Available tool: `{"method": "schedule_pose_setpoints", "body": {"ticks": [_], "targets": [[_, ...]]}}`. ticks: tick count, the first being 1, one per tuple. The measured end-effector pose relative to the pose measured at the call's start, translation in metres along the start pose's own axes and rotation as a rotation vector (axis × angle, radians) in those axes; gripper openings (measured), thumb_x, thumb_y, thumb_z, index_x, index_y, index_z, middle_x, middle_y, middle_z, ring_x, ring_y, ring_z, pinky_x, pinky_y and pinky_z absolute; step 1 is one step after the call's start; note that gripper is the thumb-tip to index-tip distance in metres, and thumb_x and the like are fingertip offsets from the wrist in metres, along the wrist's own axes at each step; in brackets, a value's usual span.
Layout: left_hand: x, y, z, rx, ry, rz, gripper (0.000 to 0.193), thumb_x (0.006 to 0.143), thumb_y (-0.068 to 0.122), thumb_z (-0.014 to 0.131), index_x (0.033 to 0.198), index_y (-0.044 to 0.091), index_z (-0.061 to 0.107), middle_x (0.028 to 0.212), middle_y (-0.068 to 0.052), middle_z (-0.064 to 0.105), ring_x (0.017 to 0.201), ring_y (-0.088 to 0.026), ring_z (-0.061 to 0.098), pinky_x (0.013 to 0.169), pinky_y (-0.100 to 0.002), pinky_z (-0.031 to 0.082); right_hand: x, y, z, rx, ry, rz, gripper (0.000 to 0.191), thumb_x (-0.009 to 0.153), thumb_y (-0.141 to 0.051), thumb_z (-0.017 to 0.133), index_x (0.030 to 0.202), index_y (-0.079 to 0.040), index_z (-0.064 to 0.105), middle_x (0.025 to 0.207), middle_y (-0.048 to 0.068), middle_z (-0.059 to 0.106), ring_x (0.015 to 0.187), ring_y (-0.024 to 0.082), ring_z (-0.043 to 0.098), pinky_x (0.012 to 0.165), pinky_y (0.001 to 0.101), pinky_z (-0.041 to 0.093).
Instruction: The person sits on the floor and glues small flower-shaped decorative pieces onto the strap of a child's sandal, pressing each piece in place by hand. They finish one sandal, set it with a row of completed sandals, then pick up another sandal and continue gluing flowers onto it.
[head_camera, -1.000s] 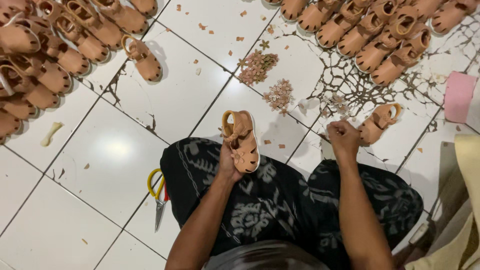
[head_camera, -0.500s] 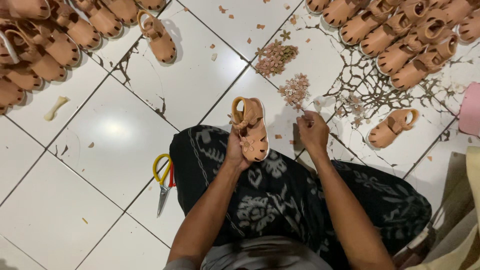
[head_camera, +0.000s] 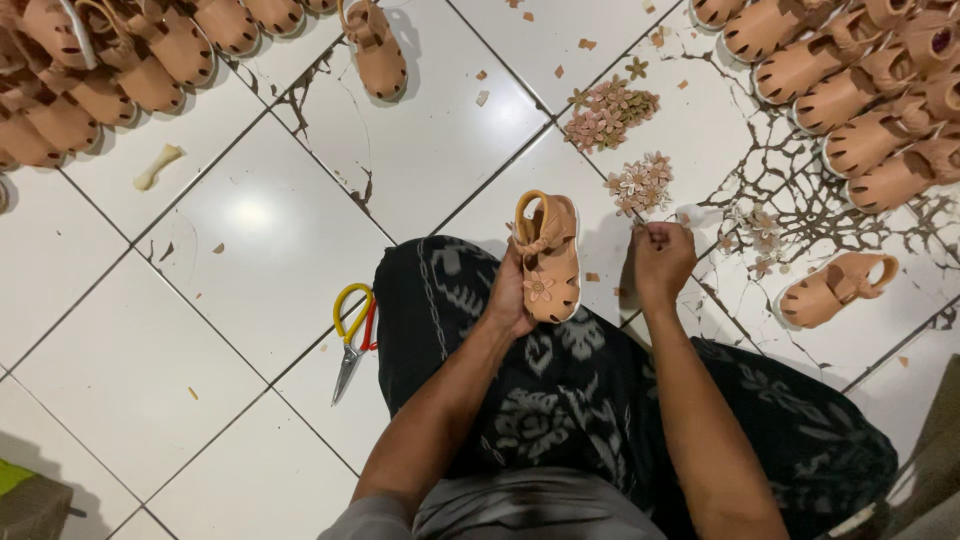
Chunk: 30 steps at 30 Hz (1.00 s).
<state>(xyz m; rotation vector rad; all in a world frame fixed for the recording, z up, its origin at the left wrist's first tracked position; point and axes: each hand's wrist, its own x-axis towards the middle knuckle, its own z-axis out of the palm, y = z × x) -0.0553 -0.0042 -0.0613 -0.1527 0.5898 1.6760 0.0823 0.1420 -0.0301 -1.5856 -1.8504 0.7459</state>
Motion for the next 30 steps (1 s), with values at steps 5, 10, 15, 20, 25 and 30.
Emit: {"method": "schedule_pose_setpoints", "body": {"ticks": [5,10,15,20,25,30], "targets": [[0.001,-0.002,-0.006,-0.004,-0.032,-0.010,0.059,0.111,0.057,0.041,0.136,0.005,0.053,0.116,-0.010,0.065,0.097,-0.020,0.069,0.081,-0.037,0.063,-0.007,0.009,-0.012,0.121,-0.142,0.178,0.020,0.088,-0.012,0.085,0.094,0.001,0.072,0.087,0.010,0.073,0.074,0.013,0.065,0.067,0.0261,0.053],[0.006,-0.001,-0.004,0.043,0.058,-0.028,0.060,0.106,0.057,0.038,0.136,0.008,0.053,0.118,-0.008,0.066,0.099,-0.018,0.069,0.084,-0.036,0.063,-0.009,0.012,-0.025,0.346,-0.254,0.357,0.028,0.085,-0.008,0.079,0.110,-0.002,0.067,0.091,0.009,0.074,0.076,0.013,0.069,0.067,0.0259,0.058],[0.007,-0.001,-0.002,0.076,-0.003,-0.003,0.059,0.110,0.056,0.037,0.136,0.006,0.053,0.116,-0.009,0.066,0.098,-0.019,0.069,0.083,-0.037,0.061,-0.012,0.016,-0.035,0.500,-0.318,0.401,0.022,0.092,-0.008,0.076,0.110,0.005,0.074,0.095,0.012,0.074,0.077,0.014,0.068,0.069,0.0264,0.058],[0.009,0.002,0.001,0.058,0.002,0.002,0.056,0.113,0.052,0.035,0.137,0.006,0.054,0.119,-0.008,0.065,0.100,-0.018,0.068,0.086,-0.036,0.061,-0.014,0.016,-0.038,0.504,-0.326,0.420,0.023,0.093,-0.010,0.077,0.110,0.005,0.073,0.094,0.011,0.074,0.076,0.014,0.069,0.069,0.0264,0.059],[0.002,0.004,-0.004,0.113,0.048,-0.015,0.055,0.109,0.053,0.034,0.134,0.009,0.056,0.114,-0.009,0.067,0.097,-0.019,0.069,0.081,-0.037,0.061,-0.012,0.007,-0.027,0.384,-0.304,0.374,0.019,0.095,-0.013,0.075,0.107,0.002,0.076,0.092,0.006,0.075,0.076,0.010,0.066,0.065,0.0245,0.054],[-0.001,0.010,-0.014,0.045,0.135,-0.060,0.058,0.105,0.055,0.032,0.132,0.010,0.056,0.114,-0.008,0.068,0.098,-0.020,0.070,0.082,-0.036,0.063,0.004,0.015,-0.048,0.276,-0.175,0.359,0.016,0.091,-0.013,0.074,0.101,-0.001,0.075,0.084,0.005,0.074,0.068,0.012,0.064,0.059,0.0266,0.051]]}}
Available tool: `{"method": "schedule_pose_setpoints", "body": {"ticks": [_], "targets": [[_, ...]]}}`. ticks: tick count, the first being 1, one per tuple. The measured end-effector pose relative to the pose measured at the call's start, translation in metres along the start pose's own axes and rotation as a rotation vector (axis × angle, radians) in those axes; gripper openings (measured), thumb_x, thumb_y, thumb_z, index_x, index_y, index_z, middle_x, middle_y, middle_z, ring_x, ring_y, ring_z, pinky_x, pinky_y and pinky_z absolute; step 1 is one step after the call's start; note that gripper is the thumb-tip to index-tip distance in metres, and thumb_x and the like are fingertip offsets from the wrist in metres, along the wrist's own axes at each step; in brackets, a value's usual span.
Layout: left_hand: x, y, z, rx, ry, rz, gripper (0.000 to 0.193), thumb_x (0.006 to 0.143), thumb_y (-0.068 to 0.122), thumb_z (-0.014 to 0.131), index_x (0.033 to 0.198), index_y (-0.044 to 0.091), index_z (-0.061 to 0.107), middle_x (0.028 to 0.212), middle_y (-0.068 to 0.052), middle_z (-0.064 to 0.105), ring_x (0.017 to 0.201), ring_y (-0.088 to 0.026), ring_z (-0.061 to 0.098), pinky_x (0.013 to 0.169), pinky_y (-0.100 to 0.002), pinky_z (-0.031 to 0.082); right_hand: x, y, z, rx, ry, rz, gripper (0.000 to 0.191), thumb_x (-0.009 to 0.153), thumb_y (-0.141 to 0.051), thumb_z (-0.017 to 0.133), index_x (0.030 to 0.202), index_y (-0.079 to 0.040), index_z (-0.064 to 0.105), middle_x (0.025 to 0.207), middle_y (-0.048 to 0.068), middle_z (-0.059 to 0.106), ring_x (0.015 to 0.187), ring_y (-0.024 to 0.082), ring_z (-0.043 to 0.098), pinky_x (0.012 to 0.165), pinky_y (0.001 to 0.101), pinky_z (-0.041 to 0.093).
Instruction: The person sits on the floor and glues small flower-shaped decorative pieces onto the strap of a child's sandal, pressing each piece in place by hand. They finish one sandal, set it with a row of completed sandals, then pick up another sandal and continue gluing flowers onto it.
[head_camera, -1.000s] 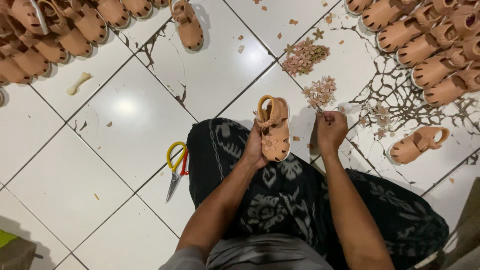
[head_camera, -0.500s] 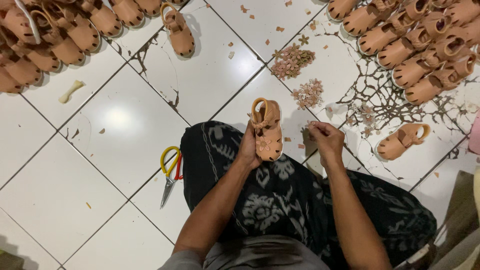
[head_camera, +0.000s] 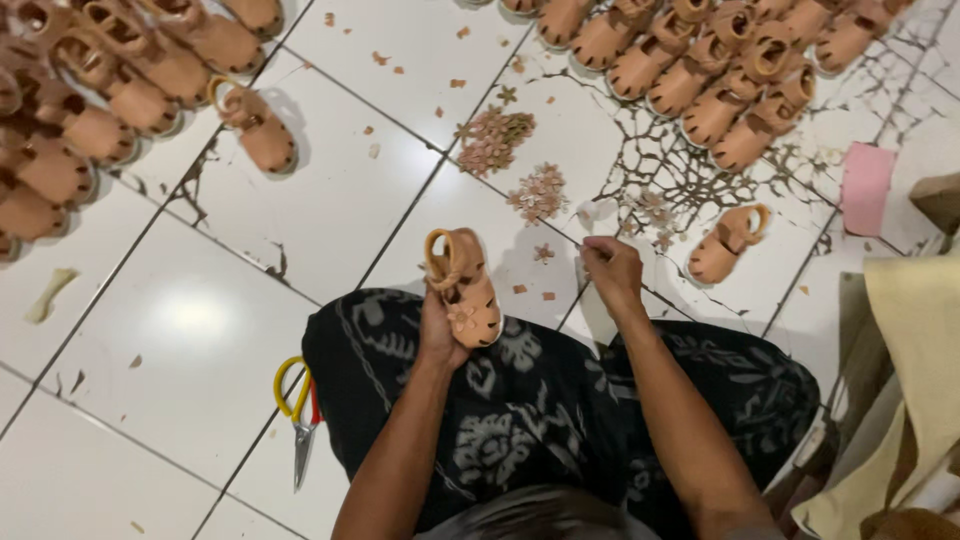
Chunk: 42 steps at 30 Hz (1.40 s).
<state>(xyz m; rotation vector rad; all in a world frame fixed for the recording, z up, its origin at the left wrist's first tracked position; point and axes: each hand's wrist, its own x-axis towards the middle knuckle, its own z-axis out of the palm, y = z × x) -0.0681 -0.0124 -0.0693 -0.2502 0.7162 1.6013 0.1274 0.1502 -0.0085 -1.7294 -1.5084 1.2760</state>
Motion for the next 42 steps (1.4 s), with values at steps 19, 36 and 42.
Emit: {"method": "schedule_pose_setpoints", "body": {"ticks": [19,36,42], "targets": [[-0.004,0.004,0.000,0.064,-0.016,0.043,0.052,0.110,0.051,0.037,0.130,0.008,0.057,0.114,-0.008,0.068,0.097,-0.018,0.070,0.082,-0.037,0.061,0.014,0.004,-0.049,0.428,0.029,0.068,0.022,0.094,-0.008,0.078,0.108,0.005,0.065,0.091,0.011,0.071,0.076,0.017,0.069,0.069,0.0323,0.059],[-0.012,-0.007,0.047,0.041,-0.152,0.007,0.058,0.111,0.052,0.037,0.138,0.004,0.053,0.121,-0.013,0.066,0.102,-0.022,0.070,0.087,-0.038,0.062,-0.110,-0.059,-0.008,0.579,-0.557,0.188,0.011,0.096,-0.009,0.071,0.099,0.001,0.069,0.084,0.007,0.068,0.073,0.014,0.064,0.071,0.0301,0.056],[-0.011,-0.010,0.051,-0.009,-0.186,0.014,0.055,0.112,0.049,0.035,0.137,0.004,0.053,0.121,-0.013,0.066,0.102,-0.021,0.070,0.088,-0.037,0.062,-0.109,-0.069,-0.009,0.493,-0.558,0.162,0.010,0.095,-0.008,0.071,0.098,0.002,0.070,0.084,0.007,0.069,0.072,0.013,0.063,0.069,0.0288,0.056]]}}
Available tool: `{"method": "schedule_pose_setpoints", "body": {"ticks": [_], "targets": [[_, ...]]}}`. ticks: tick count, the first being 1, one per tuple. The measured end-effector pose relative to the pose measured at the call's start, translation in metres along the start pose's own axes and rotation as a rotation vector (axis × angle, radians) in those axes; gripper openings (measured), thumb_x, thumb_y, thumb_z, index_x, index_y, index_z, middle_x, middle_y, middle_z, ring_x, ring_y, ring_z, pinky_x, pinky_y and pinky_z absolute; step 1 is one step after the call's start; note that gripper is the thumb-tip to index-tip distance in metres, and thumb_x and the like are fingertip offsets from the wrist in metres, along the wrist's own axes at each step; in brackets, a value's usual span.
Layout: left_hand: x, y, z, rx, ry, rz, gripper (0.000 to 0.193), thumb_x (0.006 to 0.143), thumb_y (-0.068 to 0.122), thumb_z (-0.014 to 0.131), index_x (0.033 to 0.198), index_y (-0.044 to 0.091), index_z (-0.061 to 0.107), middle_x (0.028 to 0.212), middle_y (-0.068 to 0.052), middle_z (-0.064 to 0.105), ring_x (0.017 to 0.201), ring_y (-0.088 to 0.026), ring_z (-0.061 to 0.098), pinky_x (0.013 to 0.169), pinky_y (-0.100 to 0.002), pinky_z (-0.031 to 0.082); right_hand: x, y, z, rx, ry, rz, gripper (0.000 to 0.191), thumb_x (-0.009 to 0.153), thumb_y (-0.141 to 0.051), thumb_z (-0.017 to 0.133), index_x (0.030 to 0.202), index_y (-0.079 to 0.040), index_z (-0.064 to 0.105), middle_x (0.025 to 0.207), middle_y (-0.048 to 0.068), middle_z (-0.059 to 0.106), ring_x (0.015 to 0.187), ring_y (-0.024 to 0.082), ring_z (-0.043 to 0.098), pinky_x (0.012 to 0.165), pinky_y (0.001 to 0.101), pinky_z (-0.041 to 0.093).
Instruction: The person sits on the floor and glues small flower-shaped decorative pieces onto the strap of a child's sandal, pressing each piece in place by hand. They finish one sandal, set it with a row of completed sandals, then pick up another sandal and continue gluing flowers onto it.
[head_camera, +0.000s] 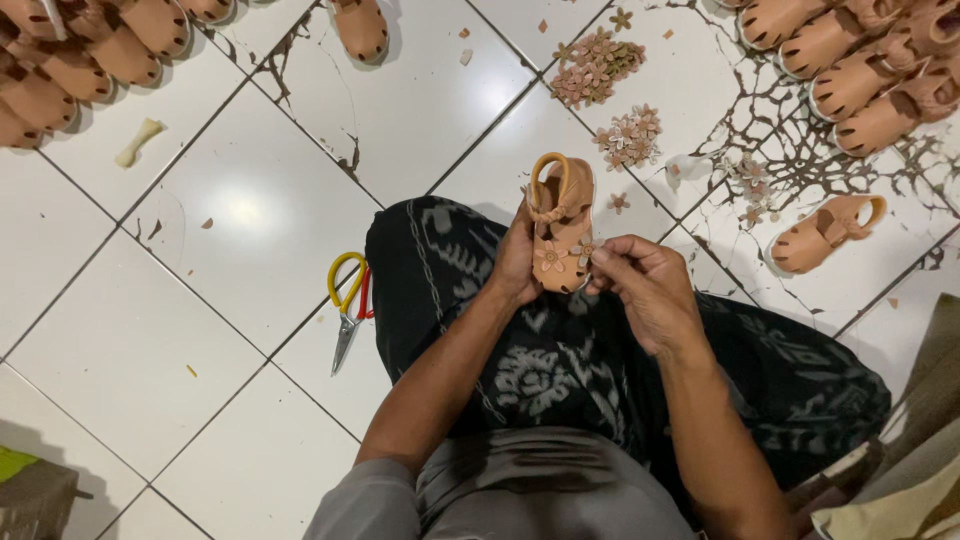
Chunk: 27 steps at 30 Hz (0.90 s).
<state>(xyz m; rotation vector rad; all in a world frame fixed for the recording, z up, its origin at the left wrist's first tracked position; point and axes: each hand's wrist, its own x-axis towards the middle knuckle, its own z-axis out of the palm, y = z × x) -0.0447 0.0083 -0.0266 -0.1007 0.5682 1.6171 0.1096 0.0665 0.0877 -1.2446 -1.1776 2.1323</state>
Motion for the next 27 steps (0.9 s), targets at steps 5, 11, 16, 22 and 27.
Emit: {"method": "schedule_pose_setpoints", "body": {"ticks": [5,11,16,22,27], "targets": [[0.0006,-0.0024,-0.0020,0.003,-0.035,0.031,0.050,0.115,0.043,0.035,0.138,0.002,0.052,0.121,-0.012,0.065,0.102,-0.020,0.070,0.086,-0.036,0.063,0.0004,-0.0027,0.0020,-0.036,-0.010,-0.007,0.010,0.095,-0.007,0.072,0.098,0.002,0.070,0.085,0.007,0.069,0.073,0.013,0.064,0.068,0.0281,0.057],[-0.0022,-0.0011,0.0004,0.120,0.032,0.051,0.047,0.114,0.038,0.034,0.141,0.002,0.048,0.124,-0.014,0.064,0.103,-0.019,0.070,0.085,-0.034,0.064,-0.0001,-0.0027,0.0045,-0.065,-0.018,-0.027,0.007,0.092,-0.004,0.075,0.094,0.000,0.070,0.084,0.008,0.069,0.072,0.013,0.064,0.066,0.0283,0.056],[-0.0021,0.0007,0.0029,0.155,0.079,0.035,0.046,0.113,0.036,0.034,0.143,0.003,0.046,0.126,-0.014,0.062,0.105,-0.020,0.069,0.085,-0.034,0.064,0.0006,-0.0002,0.0067,-0.046,-0.002,-0.027,0.007,0.091,-0.003,0.075,0.092,0.000,0.069,0.083,0.008,0.069,0.072,0.013,0.064,0.066,0.0278,0.056],[-0.0019,-0.0001,0.0023,0.152,0.034,0.058,0.047,0.113,0.036,0.034,0.145,0.003,0.043,0.130,-0.014,0.060,0.109,-0.020,0.068,0.090,-0.035,0.063,0.0015,-0.0021,0.0055,-0.094,-0.008,-0.025,0.007,0.092,-0.003,0.075,0.093,0.001,0.070,0.083,0.008,0.070,0.071,0.012,0.064,0.065,0.0273,0.056],[-0.0012,0.0003,0.0012,0.159,0.029,0.060,0.047,0.113,0.035,0.034,0.145,0.002,0.043,0.129,-0.015,0.061,0.109,-0.020,0.068,0.090,-0.035,0.063,0.0025,-0.0036,0.0052,-0.109,0.006,0.009,0.009,0.090,-0.005,0.075,0.093,0.002,0.070,0.083,0.008,0.071,0.070,0.012,0.064,0.065,0.0266,0.056]]}}
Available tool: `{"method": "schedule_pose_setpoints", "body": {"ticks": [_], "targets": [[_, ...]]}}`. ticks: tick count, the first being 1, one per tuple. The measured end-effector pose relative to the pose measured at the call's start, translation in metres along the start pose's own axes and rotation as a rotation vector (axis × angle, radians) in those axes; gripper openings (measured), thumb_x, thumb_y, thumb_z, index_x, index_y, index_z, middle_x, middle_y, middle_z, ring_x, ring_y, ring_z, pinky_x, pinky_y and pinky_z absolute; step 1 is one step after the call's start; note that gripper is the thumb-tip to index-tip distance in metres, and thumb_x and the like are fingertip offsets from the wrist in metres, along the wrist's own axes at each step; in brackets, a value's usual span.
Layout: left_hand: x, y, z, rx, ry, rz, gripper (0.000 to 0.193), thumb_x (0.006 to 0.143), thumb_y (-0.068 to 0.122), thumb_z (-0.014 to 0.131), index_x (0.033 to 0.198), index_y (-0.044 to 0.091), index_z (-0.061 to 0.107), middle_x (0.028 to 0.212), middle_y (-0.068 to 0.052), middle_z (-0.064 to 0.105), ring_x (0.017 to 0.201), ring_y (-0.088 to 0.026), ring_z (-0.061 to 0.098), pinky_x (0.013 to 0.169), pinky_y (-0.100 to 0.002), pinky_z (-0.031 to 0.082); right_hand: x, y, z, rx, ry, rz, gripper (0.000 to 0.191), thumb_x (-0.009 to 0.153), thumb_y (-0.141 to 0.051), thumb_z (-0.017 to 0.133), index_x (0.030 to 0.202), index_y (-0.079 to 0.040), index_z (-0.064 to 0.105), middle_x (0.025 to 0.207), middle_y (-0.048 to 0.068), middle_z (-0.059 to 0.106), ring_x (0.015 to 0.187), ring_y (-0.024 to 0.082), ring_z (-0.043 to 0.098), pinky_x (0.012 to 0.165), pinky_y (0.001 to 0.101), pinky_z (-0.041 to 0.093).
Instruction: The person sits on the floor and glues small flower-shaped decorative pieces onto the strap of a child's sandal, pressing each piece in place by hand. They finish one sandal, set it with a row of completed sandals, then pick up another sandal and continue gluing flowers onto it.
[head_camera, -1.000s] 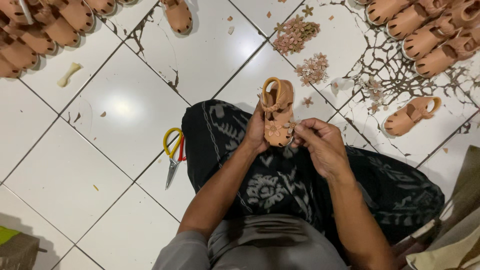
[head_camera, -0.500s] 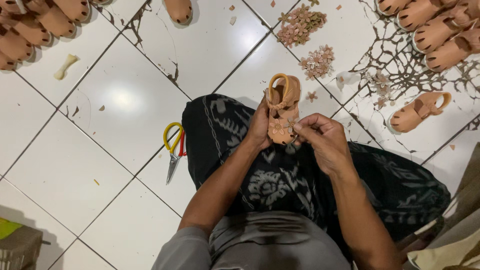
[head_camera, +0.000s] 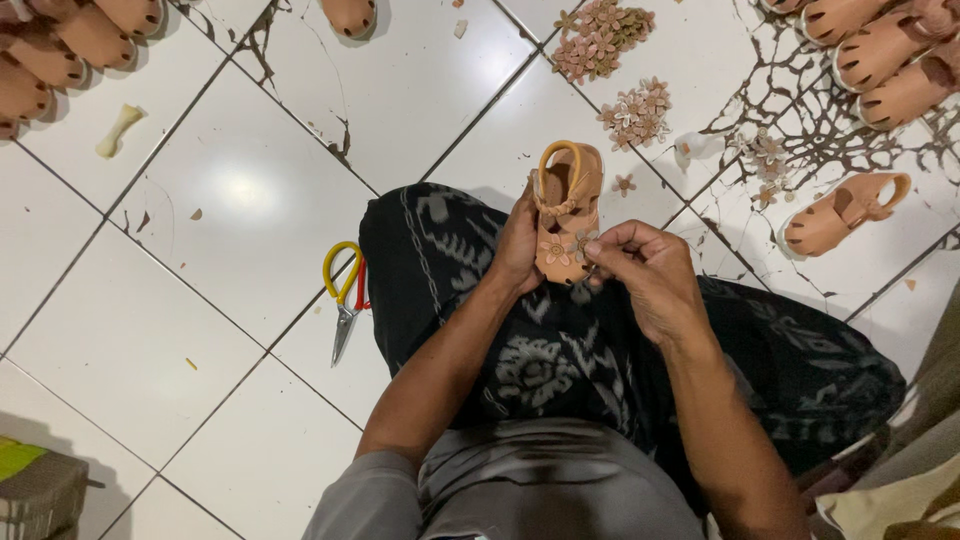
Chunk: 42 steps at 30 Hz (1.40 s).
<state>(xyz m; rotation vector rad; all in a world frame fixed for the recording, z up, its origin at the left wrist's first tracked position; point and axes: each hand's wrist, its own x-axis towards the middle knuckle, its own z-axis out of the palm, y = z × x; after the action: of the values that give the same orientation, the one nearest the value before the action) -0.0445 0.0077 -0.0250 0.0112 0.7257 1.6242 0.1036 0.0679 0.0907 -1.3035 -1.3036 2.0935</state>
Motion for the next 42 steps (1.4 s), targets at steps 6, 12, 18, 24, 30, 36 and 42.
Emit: {"method": "schedule_pose_setpoints", "body": {"ticks": [6,12,18,24,30,36,42], "targets": [[-0.002,0.002,0.004,0.019,-0.037,0.014,0.052,0.115,0.043,0.035,0.139,0.000,0.049,0.119,-0.014,0.065,0.099,-0.019,0.071,0.082,-0.034,0.064,0.001,0.001,-0.001,-0.014,0.012,-0.006,0.009,0.090,-0.005,0.077,0.092,0.001,0.070,0.082,0.007,0.070,0.070,0.012,0.064,0.064,0.0260,0.056],[-0.006,0.012,0.014,0.152,-0.024,-0.054,0.060,0.110,0.051,0.032,0.131,0.000,0.053,0.112,-0.014,0.067,0.094,-0.017,0.072,0.078,-0.032,0.065,-0.010,-0.001,0.009,-0.375,0.147,-0.294,0.026,0.086,-0.006,0.082,0.105,0.000,0.065,0.091,0.004,0.062,0.074,0.006,0.055,0.064,0.0215,0.051],[-0.006,0.020,0.021,0.306,-0.061,-0.114,0.061,0.112,0.050,0.034,0.126,-0.005,0.057,0.107,-0.015,0.068,0.088,-0.018,0.071,0.075,-0.031,0.064,-0.021,-0.022,0.001,-0.630,0.038,-0.457,0.030,0.083,-0.005,0.082,0.111,0.000,0.072,0.118,0.005,0.059,0.066,0.004,0.051,0.059,0.0210,0.046],[-0.006,0.024,0.032,0.334,-0.054,-0.232,0.061,0.109,0.049,0.036,0.124,-0.005,0.057,0.106,-0.015,0.069,0.085,-0.018,0.072,0.072,-0.032,0.065,-0.026,-0.026,-0.004,-0.682,0.008,-0.421,0.032,0.084,-0.006,0.083,0.114,-0.003,0.075,0.112,0.004,0.063,0.064,0.004,0.051,0.055,0.0212,0.044],[-0.003,0.030,0.035,0.463,-0.087,-0.305,0.064,0.109,0.051,0.037,0.121,-0.007,0.060,0.100,-0.016,0.069,0.077,-0.016,0.070,0.064,-0.030,0.063,-0.027,-0.023,-0.011,-0.717,-0.080,-0.359,0.026,0.088,-0.008,0.081,0.113,-0.004,0.074,0.105,0.007,0.069,0.065,0.007,0.055,0.057,0.0234,0.047],[-0.001,0.029,0.031,0.566,-0.136,-0.411,0.062,0.106,0.052,0.042,0.117,-0.006,0.062,0.095,-0.016,0.070,0.071,-0.017,0.069,0.060,-0.031,0.062,-0.024,-0.007,-0.016,-0.646,-0.297,-0.388,0.019,0.097,-0.009,0.067,0.113,0.003,0.069,0.107,0.008,0.067,0.086,0.012,0.070,0.072,0.0243,0.058],[-0.032,0.045,0.049,0.967,-0.044,0.187,0.035,0.107,0.033,0.055,0.117,0.002,0.066,0.108,-0.009,0.069,0.095,-0.018,0.068,0.084,-0.033,0.057,-0.029,0.025,-0.021,-0.477,-0.212,-0.232,0.018,0.099,-0.011,0.065,0.108,0.004,0.070,0.096,0.008,0.067,0.075,0.012,0.070,0.064,0.0245,0.058]]}}
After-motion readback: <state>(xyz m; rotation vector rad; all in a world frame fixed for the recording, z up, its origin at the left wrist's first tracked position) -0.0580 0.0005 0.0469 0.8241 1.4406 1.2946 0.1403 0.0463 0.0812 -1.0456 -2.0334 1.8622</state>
